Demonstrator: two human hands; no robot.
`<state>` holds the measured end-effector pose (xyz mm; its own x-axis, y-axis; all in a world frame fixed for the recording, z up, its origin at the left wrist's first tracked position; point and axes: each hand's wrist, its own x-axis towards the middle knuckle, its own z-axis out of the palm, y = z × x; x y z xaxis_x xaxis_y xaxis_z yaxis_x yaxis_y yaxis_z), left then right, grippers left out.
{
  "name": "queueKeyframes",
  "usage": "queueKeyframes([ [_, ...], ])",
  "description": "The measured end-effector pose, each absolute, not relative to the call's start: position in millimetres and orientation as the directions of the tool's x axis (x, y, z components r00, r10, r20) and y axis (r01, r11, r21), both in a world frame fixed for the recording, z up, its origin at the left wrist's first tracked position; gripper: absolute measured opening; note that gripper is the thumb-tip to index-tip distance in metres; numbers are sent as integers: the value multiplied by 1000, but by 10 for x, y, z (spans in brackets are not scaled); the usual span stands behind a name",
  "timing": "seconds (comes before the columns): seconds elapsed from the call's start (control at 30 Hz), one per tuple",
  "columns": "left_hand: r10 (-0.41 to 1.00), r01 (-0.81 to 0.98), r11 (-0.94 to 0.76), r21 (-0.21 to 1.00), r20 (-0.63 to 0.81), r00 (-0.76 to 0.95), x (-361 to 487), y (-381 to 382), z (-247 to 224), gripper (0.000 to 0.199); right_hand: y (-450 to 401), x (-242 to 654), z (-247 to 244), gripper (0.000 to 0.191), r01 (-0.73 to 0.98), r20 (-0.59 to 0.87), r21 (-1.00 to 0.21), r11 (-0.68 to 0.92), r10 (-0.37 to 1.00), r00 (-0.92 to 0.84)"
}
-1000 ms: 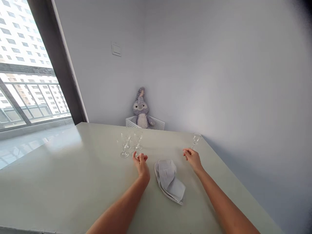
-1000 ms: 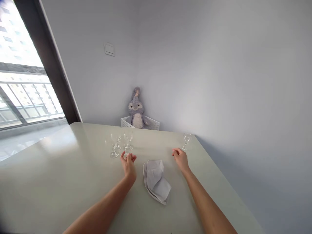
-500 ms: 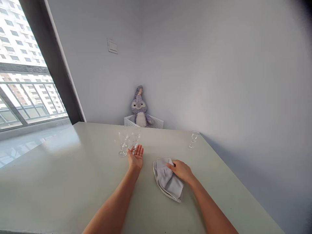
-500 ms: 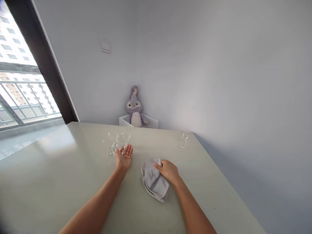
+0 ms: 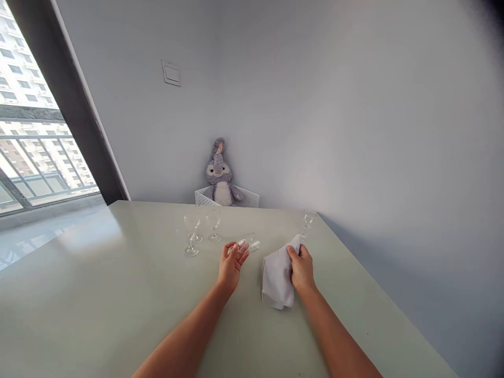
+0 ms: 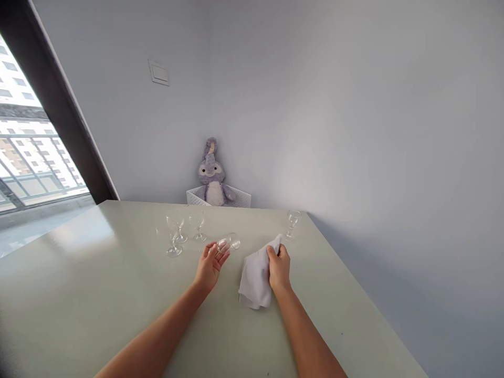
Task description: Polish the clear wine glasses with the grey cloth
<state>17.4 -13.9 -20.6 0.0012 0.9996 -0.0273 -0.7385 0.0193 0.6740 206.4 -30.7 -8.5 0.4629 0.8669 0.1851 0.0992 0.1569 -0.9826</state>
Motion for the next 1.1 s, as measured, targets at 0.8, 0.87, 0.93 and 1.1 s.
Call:
queueKeyframes([
  [0.8, 971, -291, 22, 957, 48, 233, 118, -197, -103, 44, -515, 1499, -213, 29, 172, 245, -946, 276, 952, -182],
  [0.87, 974, -202, 59, 978, -13, 224, 100, -169, -139, 44, -520, 1496, -215, 24, 317, 291, -887, 335, 940, -179],
  [0.93, 973, -222, 35, 974, 17, 230, 99, -168, -148, 45, -497, 1521, -198, 26, 216, 227, -944, 251, 965, -129],
  [1.1, 935, -324, -48, 945, 156, 317, 105, -194, -73, 54, -475, 1591, -138, 37, -236, -6, -971, -43, 988, -155],
])
